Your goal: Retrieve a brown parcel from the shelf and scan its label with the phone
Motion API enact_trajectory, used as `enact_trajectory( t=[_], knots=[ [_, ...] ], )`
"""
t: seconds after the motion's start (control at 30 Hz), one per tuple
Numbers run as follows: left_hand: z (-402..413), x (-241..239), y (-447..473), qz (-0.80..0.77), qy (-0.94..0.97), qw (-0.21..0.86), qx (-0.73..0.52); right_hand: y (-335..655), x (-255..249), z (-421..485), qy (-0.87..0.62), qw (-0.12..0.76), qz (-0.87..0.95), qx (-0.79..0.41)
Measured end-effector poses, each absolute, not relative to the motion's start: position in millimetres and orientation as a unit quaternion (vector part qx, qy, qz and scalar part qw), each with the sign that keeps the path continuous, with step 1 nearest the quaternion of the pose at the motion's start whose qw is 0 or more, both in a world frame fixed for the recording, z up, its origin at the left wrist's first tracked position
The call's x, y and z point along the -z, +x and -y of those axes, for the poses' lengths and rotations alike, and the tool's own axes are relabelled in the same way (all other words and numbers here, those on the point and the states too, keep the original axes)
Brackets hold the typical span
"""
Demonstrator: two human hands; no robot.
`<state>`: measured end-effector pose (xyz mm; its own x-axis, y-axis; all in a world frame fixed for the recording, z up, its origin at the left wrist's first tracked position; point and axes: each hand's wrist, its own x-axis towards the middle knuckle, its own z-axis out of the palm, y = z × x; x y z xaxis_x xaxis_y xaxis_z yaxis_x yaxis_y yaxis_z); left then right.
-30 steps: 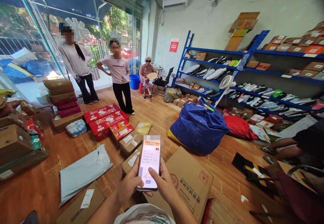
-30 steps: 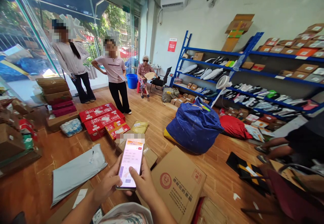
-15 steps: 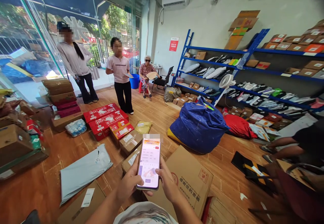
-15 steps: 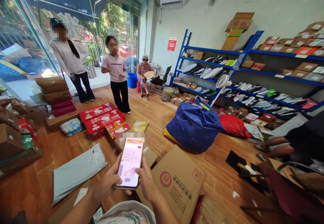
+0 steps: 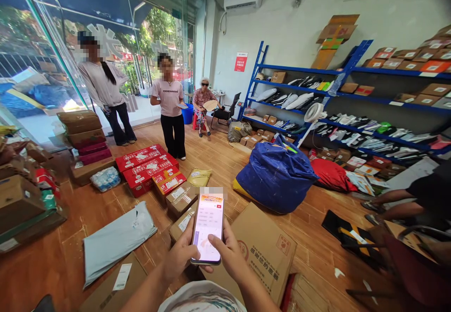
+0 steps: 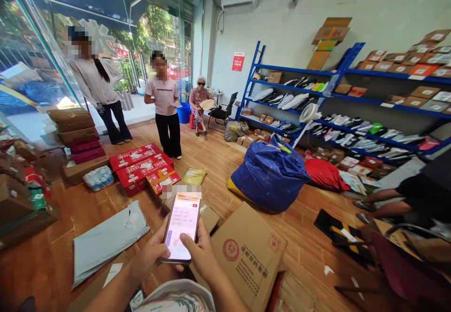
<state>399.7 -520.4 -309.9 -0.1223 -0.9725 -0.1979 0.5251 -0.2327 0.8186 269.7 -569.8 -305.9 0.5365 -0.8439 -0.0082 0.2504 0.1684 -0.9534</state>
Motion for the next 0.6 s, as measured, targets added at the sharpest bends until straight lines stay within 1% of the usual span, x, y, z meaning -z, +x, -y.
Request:
enact_trajectory(
  t=[0.17, 0.27, 0.43, 0.53, 0.6],
  knots=[
    [521.3, 315.3, 399.3, 0.307, 0.391, 0.546, 0.674, 272.6, 305.5, 574.5, -0.501, 0.711, -0.282, 0.405],
    [521.7, 317.8, 399.7, 0.308, 0.372, 0.537, 0.691, 276.3, 304.6, 585.6, -0.474, 0.708, -0.307, 0.424],
    [519.7, 317.7, 400.2, 0.325, 0.376, 0.532, 0.686, 282.4, 300.5, 598.1, -0.481, 0.677, -0.353, 0.431],
    [519.5, 316.8, 399.7, 0.315, 0.381, 0.535, 0.685, 281.6, 299.4, 592.8, -0.503, 0.659, -0.334, 0.449],
    [520.2, 315.8, 398.9, 0.306, 0.377, 0.543, 0.685, 279.7, 302.2, 585.6, -0.530, 0.627, -0.319, 0.473]
  ],
)
